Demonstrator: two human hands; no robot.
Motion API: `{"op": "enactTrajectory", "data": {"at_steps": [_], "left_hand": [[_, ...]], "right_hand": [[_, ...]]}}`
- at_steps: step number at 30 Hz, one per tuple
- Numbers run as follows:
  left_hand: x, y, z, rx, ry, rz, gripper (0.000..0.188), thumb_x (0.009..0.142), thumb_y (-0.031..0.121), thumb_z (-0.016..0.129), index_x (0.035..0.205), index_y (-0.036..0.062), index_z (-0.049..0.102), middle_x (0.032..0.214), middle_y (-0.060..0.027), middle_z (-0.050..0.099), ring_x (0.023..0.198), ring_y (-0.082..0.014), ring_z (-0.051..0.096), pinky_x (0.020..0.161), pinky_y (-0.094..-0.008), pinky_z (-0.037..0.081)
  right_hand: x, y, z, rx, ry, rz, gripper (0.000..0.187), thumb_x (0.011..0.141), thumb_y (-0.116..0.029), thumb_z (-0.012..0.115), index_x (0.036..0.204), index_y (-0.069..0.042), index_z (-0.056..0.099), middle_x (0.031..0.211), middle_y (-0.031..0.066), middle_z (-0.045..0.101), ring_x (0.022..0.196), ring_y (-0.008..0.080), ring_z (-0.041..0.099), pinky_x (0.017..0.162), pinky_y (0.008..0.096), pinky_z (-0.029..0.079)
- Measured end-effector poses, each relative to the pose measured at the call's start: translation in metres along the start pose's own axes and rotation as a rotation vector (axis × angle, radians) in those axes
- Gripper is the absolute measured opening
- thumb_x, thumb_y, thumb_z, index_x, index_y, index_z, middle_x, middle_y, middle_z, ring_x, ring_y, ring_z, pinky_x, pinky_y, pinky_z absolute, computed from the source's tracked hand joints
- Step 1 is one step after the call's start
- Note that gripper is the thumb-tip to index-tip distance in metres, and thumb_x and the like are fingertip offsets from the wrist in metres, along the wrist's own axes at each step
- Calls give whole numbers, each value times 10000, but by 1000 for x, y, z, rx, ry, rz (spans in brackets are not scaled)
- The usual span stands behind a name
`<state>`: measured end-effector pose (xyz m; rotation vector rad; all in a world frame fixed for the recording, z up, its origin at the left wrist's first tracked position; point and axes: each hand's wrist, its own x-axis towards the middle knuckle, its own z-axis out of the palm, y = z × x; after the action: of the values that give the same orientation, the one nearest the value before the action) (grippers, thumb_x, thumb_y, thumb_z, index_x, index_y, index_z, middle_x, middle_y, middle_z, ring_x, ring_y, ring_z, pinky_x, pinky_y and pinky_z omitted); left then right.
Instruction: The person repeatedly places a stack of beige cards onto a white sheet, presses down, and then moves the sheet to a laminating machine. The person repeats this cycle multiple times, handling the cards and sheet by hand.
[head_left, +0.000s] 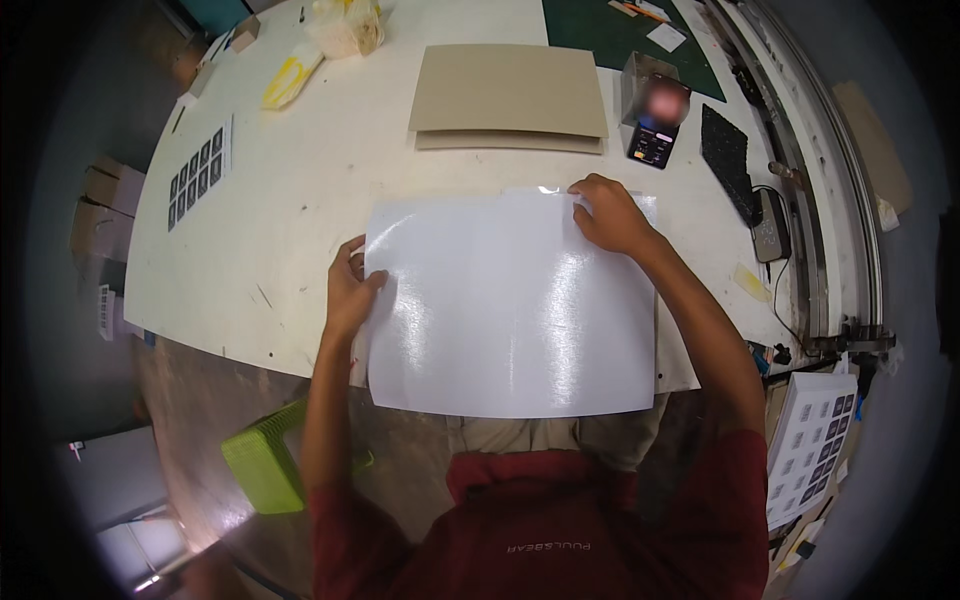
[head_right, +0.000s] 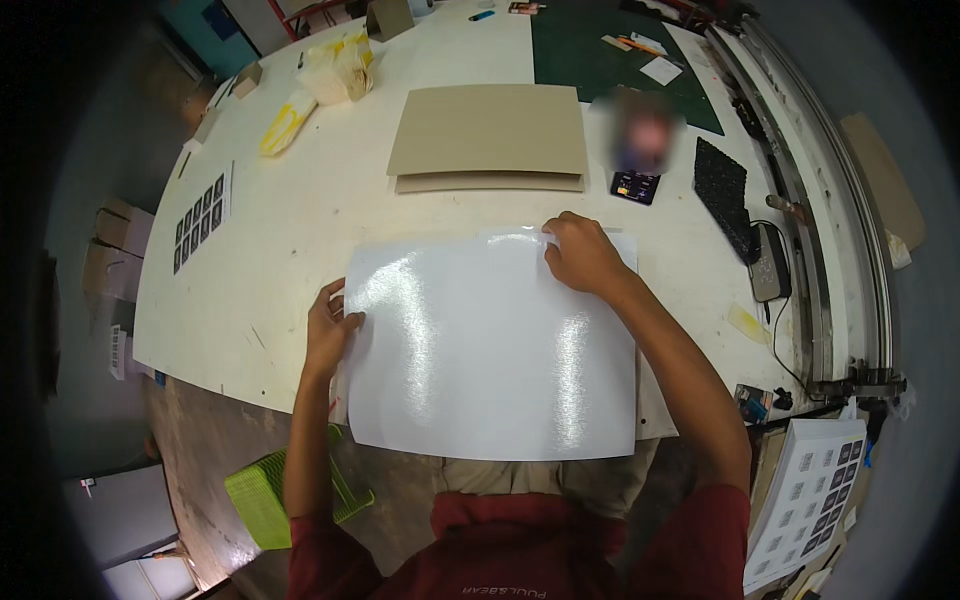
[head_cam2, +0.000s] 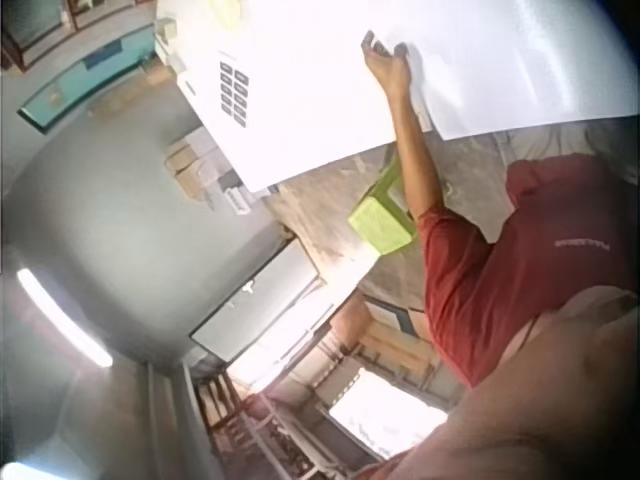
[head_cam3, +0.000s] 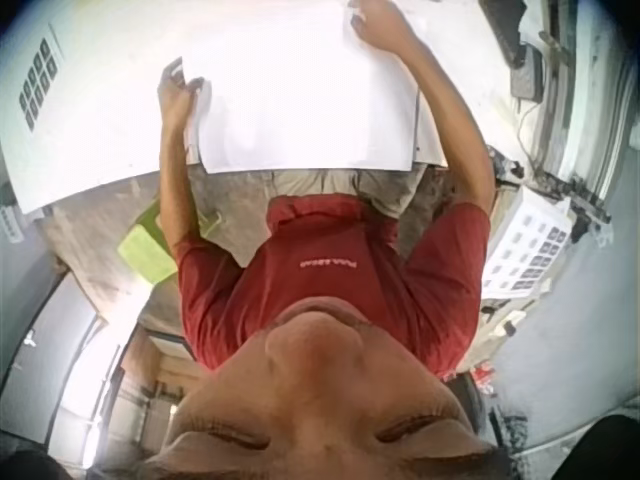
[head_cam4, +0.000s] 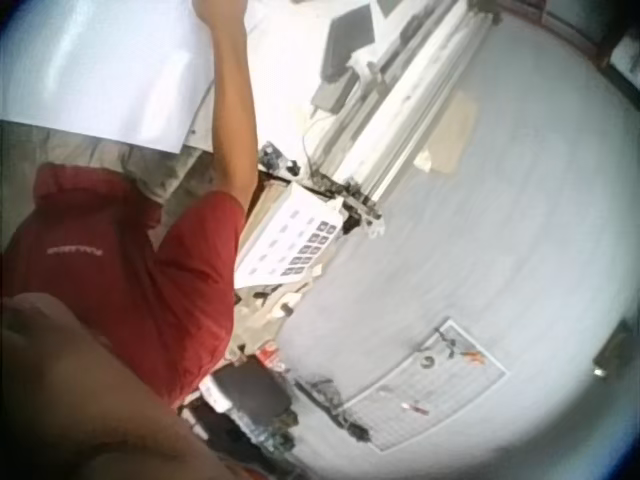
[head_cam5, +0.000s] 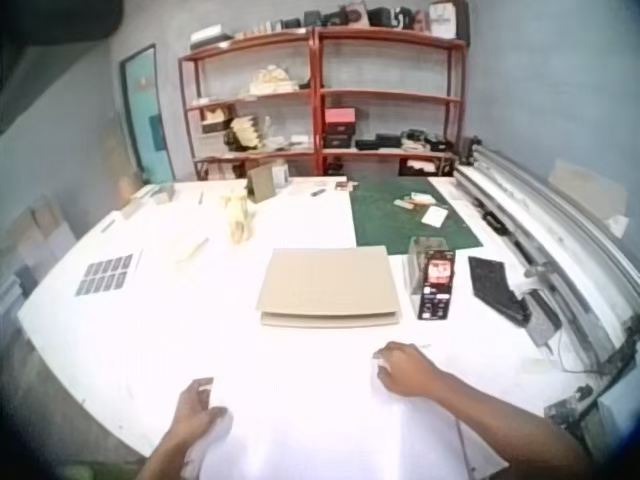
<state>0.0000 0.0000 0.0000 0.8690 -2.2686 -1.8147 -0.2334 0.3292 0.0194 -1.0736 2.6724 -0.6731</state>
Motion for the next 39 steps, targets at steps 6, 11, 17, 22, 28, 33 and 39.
{"op": "enactTrajectory", "data": {"at_steps": [6,11,17,22,28,33,39], "left_hand": [[17,1,-10,288,122,159,667,789,-30,674,1407,-67,427,1147,-198,641,1132,-288,615,982,-395,493],[-7,19,27,667,176,724,519,785,75,733,1272,-6,571,1068,-173,630,1063,-376,579,939,-467,463],[-46,19,93,815,-117,761,382,854,308,761,1066,3,672,1017,-141,620,913,-299,594,793,-410,461],[-46,20,95,829,-91,756,422,864,355,760,1070,-2,669,1024,-140,613,911,-301,589,789,-411,457],[-46,20,96,813,-52,791,407,876,348,755,1070,0,670,1022,-135,612,917,-299,572,790,-413,442],[-46,15,95,818,-21,797,386,878,341,755,1052,5,676,1001,-127,617,899,-292,565,774,-409,434],[-34,24,97,755,-32,771,349,888,306,746,1049,4,677,973,-121,627,869,-293,575,776,-406,440]], "right_hand": [[23,-1,15,46,65,-36,283,828,-14,625,1090,62,703,1075,224,661,1009,400,654,944,443,523],[20,2,21,13,46,-30,277,814,-16,631,1066,68,710,1060,211,644,1016,395,645,942,433,527],[24,-11,8,-274,85,-130,204,793,-60,661,968,19,732,1057,178,639,1080,317,592,963,453,437],[97,-12,10,-287,407,-251,300,767,-125,730,1047,-25,688,1081,141,641,1119,289,561,981,469,382],[119,-13,4,-509,269,-311,389,776,-87,733,1147,-52,622,1075,136,638,1052,292,596,921,445,439],[62,-31,-34,-460,648,-390,441,736,57,654,1162,-56,641,1000,144,659,965,304,653,783,412,560],[-75,-47,-79,449,826,1,286,1004,-39,592,1270,66,570,1138,144,686,1069,175,650,907,308,540]]}}
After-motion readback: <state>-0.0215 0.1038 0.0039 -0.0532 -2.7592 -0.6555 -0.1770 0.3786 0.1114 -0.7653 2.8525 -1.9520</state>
